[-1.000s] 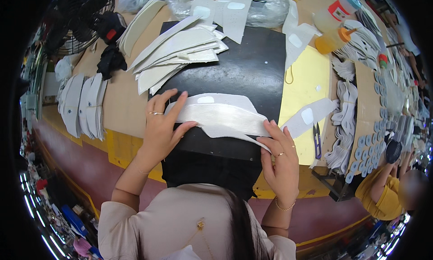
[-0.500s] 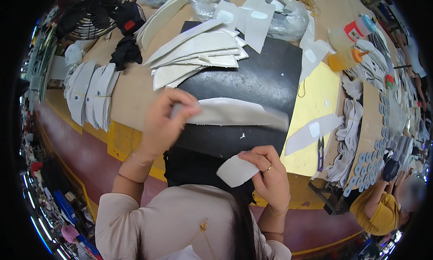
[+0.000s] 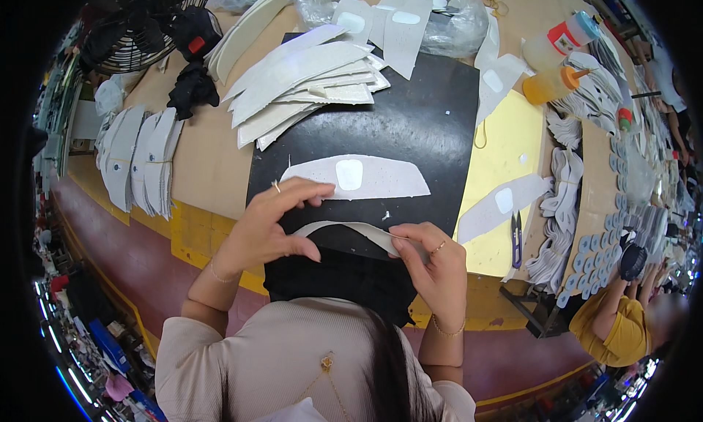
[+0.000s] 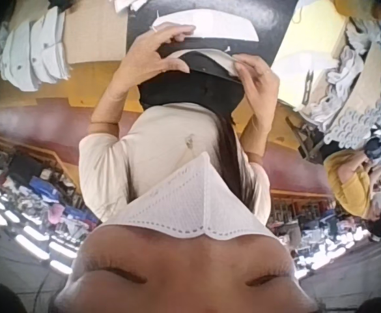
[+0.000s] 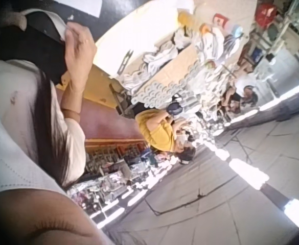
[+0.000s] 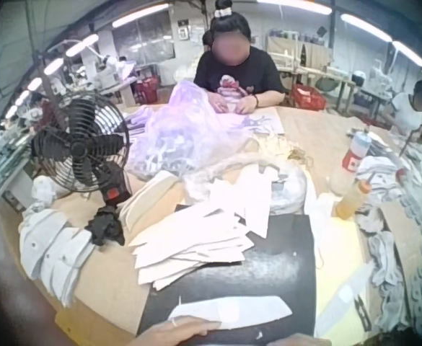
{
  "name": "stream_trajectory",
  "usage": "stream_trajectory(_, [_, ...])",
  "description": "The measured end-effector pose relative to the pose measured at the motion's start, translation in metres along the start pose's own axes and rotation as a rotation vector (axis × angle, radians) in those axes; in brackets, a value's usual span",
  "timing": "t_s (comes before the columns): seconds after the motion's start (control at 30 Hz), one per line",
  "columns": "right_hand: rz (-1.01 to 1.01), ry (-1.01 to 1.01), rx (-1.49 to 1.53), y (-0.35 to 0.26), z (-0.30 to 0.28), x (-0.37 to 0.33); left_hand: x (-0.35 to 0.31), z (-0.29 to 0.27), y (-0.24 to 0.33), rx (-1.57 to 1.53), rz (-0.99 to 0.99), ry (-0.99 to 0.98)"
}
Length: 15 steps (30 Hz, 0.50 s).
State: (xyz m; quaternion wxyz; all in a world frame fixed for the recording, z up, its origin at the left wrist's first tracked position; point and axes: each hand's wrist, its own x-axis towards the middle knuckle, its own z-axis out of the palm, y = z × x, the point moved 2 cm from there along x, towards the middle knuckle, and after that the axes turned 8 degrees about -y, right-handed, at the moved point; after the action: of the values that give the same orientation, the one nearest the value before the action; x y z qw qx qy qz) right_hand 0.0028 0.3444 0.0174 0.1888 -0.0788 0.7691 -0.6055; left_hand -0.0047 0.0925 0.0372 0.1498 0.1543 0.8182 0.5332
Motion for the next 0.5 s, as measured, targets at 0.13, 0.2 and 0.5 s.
stream_trajectory(0.13, [-0.028, 0.012, -0.109, 0.0, 0.0, 0.016, -0.012, 0.002, -0.021, -0.241, -0.253, 0.002])
stream_trajectory(0.2, [0.014, 0.039, -0.079, 0.004, -0.005, 0.026, -0.014, -0.001, -0.03, -0.482, -0.35, 0.092])
stream_trajectory(0.5, [0.0, 0.225, -0.194, 0.004, -0.011, 0.07, -0.004, -0.014, -0.041, -0.193, -0.541, 0.198])
